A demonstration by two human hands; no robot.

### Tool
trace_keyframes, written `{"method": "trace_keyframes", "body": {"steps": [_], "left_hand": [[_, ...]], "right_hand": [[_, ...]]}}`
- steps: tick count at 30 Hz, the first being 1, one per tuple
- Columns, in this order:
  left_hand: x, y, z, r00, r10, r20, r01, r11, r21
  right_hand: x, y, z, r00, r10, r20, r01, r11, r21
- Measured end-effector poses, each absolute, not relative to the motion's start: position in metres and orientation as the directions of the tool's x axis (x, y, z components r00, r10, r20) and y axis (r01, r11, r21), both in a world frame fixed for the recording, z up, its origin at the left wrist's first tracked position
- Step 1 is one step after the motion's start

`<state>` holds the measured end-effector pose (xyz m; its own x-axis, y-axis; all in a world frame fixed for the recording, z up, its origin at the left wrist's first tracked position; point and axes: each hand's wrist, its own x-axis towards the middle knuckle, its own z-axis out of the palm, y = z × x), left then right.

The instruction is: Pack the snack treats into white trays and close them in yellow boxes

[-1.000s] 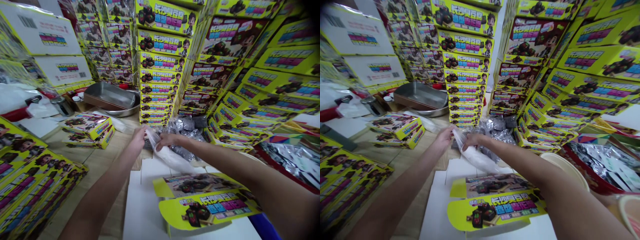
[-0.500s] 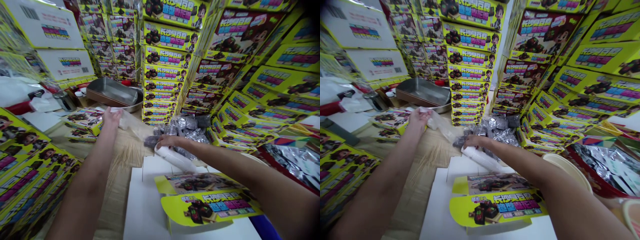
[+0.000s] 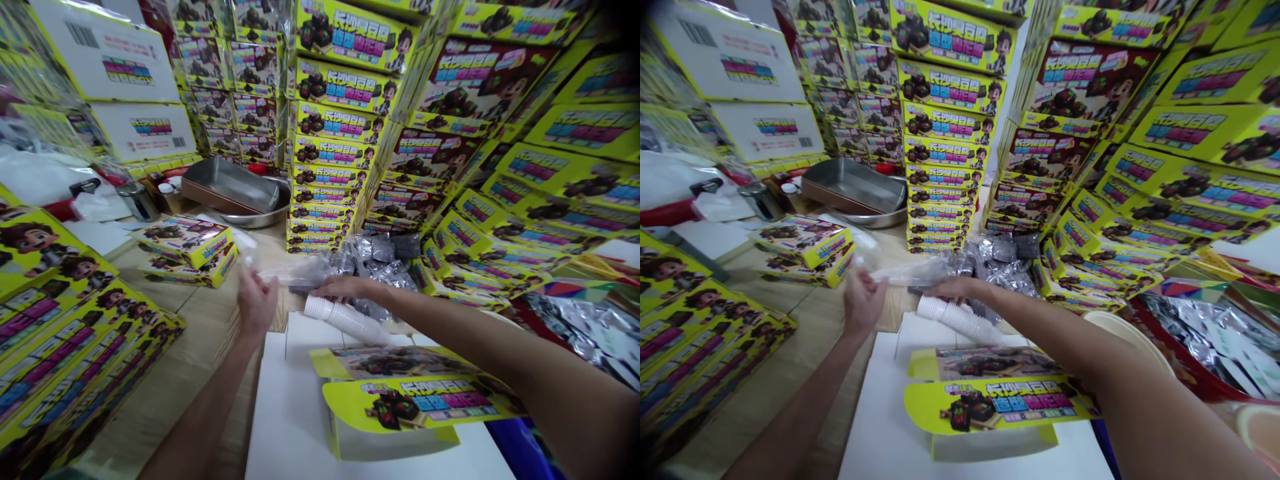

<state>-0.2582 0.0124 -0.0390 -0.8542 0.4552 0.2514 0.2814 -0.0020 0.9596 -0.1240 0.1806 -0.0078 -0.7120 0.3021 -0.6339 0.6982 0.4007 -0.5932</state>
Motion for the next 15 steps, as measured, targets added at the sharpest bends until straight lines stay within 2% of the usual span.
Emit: {"method": "trace_keyframes", "body": {"steps": [3,5,7,9,15], "left_hand": [[-0.244,0.016,-0.052,-0.542,0.798,0.262,0.494,0.051,0.868],[-0.235,0.023,-0.06,-0.392,0.892,0.225,0.559,0.036,0.829],[-0.228,0.029,-0.066,-0.349,0.919,0.185,0.571,0.052,0.819],[-0.224,0.035,-0.07,-0.345,0.926,0.155,0.565,0.073,0.822],[-0.21,0.04,-0.07,-0.348,0.92,0.183,0.565,0.05,0.823]], "right_hand": [[-0.11,0.183,-0.004,-0.791,0.261,-0.553,0.595,0.537,-0.598],[-0.094,0.183,0.0,-0.829,0.294,-0.476,0.533,0.675,-0.51],[-0.074,0.181,0.005,-0.819,0.371,-0.437,0.54,0.755,-0.371],[-0.052,0.177,0.007,-0.783,0.437,-0.443,0.584,0.761,-0.282],[-0.024,0.16,-0.002,-0.716,0.514,-0.473,0.683,0.656,-0.321]]}}
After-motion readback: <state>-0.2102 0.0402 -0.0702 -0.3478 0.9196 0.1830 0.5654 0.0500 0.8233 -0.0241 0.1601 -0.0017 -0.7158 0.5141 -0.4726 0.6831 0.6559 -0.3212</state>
